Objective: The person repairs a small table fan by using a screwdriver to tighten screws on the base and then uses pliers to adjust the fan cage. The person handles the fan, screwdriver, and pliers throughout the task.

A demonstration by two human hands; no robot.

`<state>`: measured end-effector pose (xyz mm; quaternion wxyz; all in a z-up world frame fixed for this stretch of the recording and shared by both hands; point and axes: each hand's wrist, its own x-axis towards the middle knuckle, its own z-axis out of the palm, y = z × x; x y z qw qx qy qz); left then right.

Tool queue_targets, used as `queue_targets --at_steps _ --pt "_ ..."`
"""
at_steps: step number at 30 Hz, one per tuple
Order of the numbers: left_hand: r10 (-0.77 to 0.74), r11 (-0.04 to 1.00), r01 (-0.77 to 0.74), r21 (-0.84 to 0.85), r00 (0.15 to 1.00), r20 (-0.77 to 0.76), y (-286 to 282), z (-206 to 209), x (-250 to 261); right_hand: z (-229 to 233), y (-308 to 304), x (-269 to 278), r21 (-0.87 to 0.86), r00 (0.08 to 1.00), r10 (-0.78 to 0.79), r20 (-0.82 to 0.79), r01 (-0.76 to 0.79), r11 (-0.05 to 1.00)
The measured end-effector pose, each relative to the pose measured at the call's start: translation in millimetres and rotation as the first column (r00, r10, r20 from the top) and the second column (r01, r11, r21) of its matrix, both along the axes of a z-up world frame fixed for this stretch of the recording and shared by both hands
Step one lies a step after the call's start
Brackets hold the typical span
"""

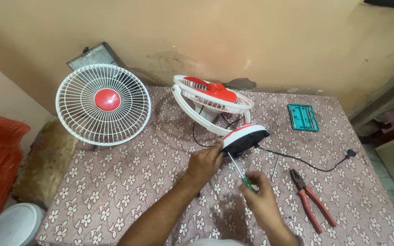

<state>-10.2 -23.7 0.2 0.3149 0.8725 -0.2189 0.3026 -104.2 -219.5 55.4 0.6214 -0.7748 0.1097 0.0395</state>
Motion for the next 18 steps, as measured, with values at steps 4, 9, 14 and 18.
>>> queue_targets --at_steps 4,9,14,18 --pt "-0.006 1.000 0.006 -0.015 1.000 0.026 0 -3 0 -10 0 -9 -0.618 0.843 0.232 0.485 0.142 0.774" --pt "0.001 1.000 0.000 -0.004 0.999 0.041 -1 -2 -1 -13 2 -5 -0.536 0.978 0.101 0.182 0.013 0.844" --pt "-0.006 1.000 0.007 -0.020 0.999 0.049 1 0 -2 -11 -3 0 -0.348 0.947 0.076 0.313 0.040 0.937" --pt "-0.007 1.000 0.007 -0.009 0.999 0.037 1 -1 -2 -19 -2 -6 -0.573 0.867 0.165 0.470 0.158 0.804"
